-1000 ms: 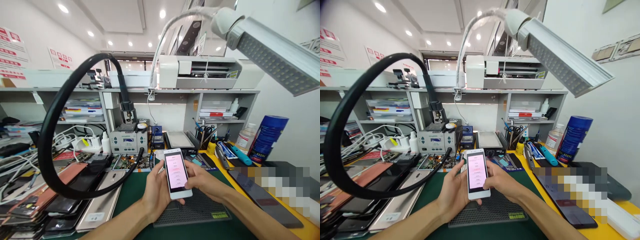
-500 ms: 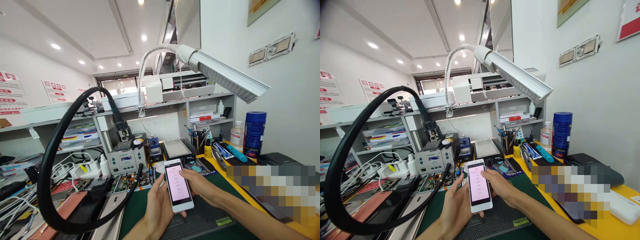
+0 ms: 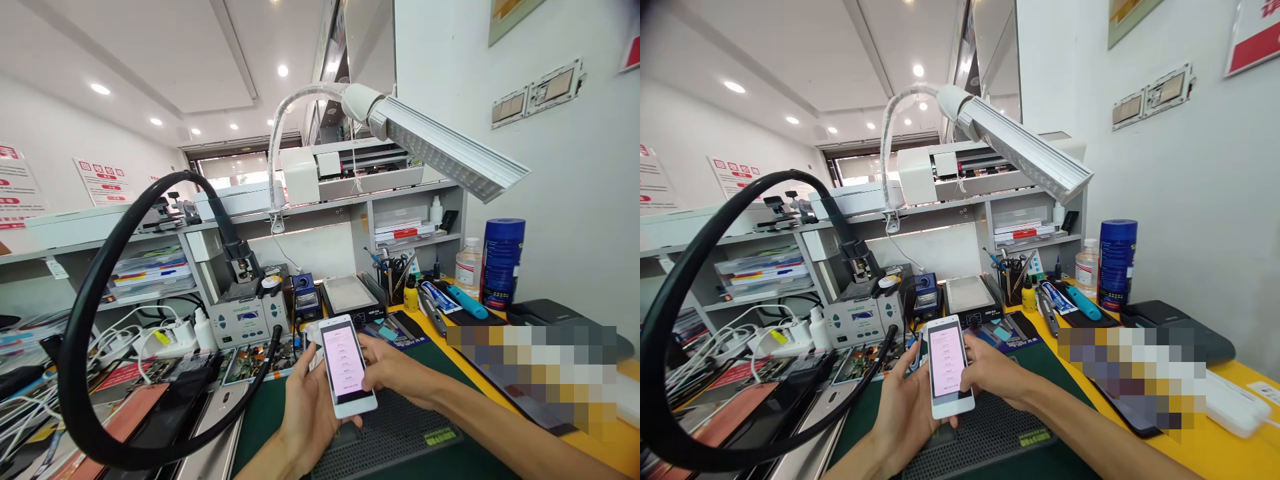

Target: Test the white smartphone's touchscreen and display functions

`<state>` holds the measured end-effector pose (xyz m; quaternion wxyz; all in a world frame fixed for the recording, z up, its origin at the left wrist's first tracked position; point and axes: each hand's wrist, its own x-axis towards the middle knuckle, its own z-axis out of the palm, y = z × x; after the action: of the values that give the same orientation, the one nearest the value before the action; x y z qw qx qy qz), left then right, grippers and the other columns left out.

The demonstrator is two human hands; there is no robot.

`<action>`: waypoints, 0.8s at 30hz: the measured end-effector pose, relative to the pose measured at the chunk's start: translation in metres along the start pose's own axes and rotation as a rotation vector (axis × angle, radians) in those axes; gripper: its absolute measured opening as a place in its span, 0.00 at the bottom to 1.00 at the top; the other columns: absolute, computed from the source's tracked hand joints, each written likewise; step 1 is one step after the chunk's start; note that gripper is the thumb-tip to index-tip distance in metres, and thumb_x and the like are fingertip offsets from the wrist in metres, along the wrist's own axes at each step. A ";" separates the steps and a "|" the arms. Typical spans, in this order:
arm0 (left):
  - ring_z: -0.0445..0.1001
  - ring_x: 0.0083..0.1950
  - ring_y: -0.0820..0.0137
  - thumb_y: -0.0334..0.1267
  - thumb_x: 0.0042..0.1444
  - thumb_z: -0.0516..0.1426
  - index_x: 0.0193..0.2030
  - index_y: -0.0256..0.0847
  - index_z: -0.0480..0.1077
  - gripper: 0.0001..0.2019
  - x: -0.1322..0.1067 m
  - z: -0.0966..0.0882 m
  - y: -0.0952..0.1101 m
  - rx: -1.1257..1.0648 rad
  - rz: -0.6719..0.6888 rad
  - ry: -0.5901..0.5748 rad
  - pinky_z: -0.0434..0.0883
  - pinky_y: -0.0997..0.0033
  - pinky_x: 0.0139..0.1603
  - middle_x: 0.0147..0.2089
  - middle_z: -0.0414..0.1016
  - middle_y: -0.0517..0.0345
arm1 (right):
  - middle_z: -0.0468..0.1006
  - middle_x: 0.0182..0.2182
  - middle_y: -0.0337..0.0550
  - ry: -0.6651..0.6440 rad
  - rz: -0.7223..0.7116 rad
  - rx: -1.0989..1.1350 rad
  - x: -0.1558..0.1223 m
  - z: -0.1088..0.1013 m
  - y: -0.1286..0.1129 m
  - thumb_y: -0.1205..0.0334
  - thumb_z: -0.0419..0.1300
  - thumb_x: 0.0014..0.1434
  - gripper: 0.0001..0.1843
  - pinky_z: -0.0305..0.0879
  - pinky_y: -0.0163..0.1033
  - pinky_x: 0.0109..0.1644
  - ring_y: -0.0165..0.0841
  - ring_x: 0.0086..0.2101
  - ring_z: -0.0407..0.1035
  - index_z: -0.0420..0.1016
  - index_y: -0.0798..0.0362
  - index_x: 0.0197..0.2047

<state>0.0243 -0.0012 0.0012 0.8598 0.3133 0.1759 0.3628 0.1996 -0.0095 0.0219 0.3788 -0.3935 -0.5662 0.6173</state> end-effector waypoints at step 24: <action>0.73 0.37 0.59 0.58 0.61 0.46 0.59 0.34 0.66 0.31 0.000 -0.001 -0.002 0.066 0.030 -0.013 0.71 0.66 0.26 0.40 0.72 0.47 | 0.76 0.41 0.43 -0.024 0.017 0.010 -0.003 0.005 -0.007 0.74 0.55 0.42 0.39 0.64 0.37 0.34 0.37 0.37 0.72 0.62 0.49 0.60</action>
<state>0.0252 -0.0019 -0.0010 0.8446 0.3464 0.1775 0.3677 0.1959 -0.0138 0.0292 0.3689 -0.3889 -0.5642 0.6279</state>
